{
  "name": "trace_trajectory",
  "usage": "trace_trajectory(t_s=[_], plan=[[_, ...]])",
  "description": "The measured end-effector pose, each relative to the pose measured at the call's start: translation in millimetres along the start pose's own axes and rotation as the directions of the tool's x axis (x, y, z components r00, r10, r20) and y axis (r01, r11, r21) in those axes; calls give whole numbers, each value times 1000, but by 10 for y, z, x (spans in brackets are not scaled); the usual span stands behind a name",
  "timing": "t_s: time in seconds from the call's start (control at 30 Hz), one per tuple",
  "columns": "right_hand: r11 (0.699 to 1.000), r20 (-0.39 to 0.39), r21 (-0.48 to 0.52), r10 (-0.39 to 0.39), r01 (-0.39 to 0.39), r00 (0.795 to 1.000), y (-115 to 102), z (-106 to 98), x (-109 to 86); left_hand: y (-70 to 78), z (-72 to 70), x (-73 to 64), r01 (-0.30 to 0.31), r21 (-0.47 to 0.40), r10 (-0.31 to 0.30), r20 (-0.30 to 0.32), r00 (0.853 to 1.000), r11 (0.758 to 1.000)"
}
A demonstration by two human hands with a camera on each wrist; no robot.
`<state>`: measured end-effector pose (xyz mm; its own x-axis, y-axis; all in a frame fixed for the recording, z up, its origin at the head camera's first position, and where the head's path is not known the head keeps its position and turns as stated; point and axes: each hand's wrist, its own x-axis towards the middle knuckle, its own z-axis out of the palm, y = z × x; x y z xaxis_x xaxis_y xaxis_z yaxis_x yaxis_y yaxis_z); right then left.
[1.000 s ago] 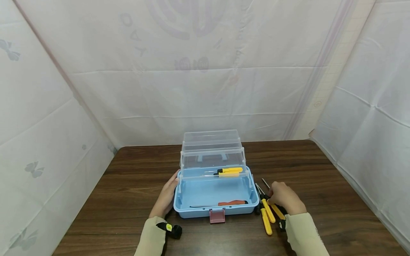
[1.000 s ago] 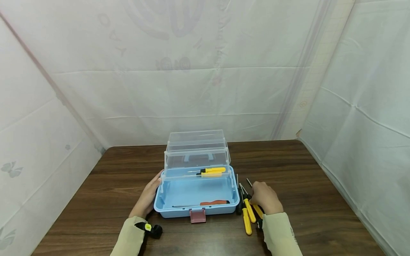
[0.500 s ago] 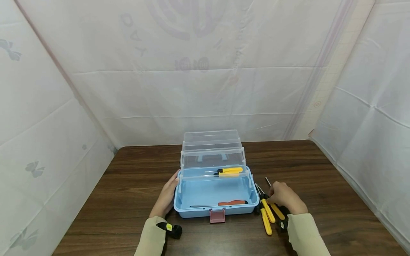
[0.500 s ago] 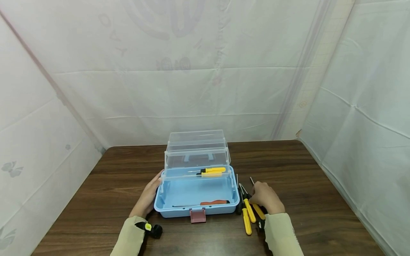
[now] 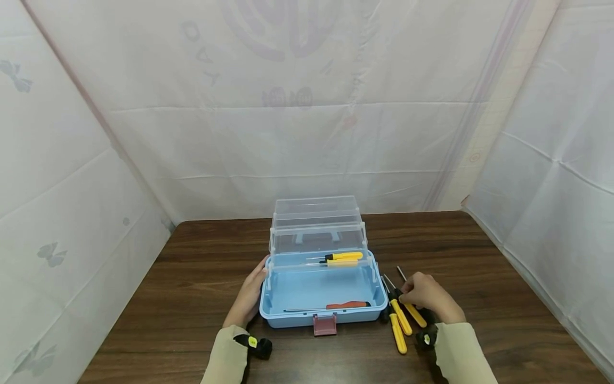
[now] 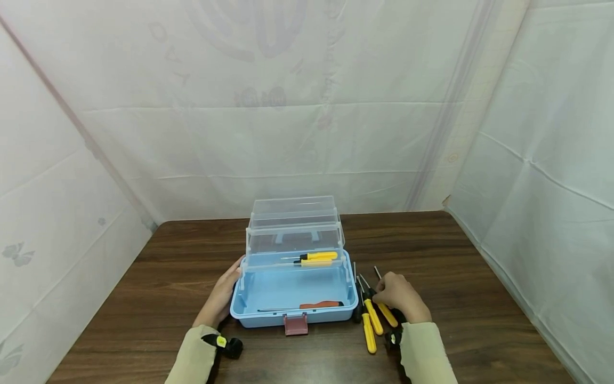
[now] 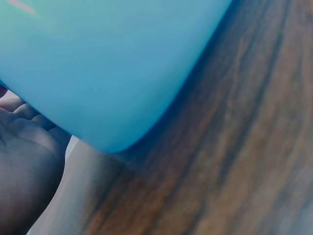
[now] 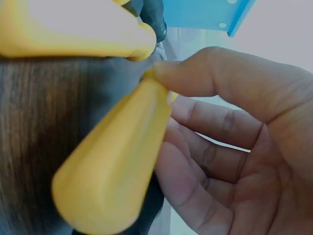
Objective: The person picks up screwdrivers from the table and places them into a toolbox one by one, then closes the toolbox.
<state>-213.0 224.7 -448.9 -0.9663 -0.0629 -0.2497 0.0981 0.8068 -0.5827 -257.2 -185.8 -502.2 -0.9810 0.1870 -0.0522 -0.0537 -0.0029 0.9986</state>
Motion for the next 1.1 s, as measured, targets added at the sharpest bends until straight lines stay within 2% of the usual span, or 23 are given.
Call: trace_trajectory(t_s=[0.23, 0.73, 1.1], plan=[[999, -28, 31, -27, 28, 999, 20, -3, -3, -9, -6, -8, 0, 5, 0, -6, 1000, 1000], [992, -36, 129, -3, 8, 999, 31, -38, 20, -26, -1, 1, -3, 14, 3, -1, 1000, 1000], [990, -57, 133, -26, 33, 998, 37, -80, 44, -31, -8, 3, -11, -3, 11, 1, 1000, 1000]])
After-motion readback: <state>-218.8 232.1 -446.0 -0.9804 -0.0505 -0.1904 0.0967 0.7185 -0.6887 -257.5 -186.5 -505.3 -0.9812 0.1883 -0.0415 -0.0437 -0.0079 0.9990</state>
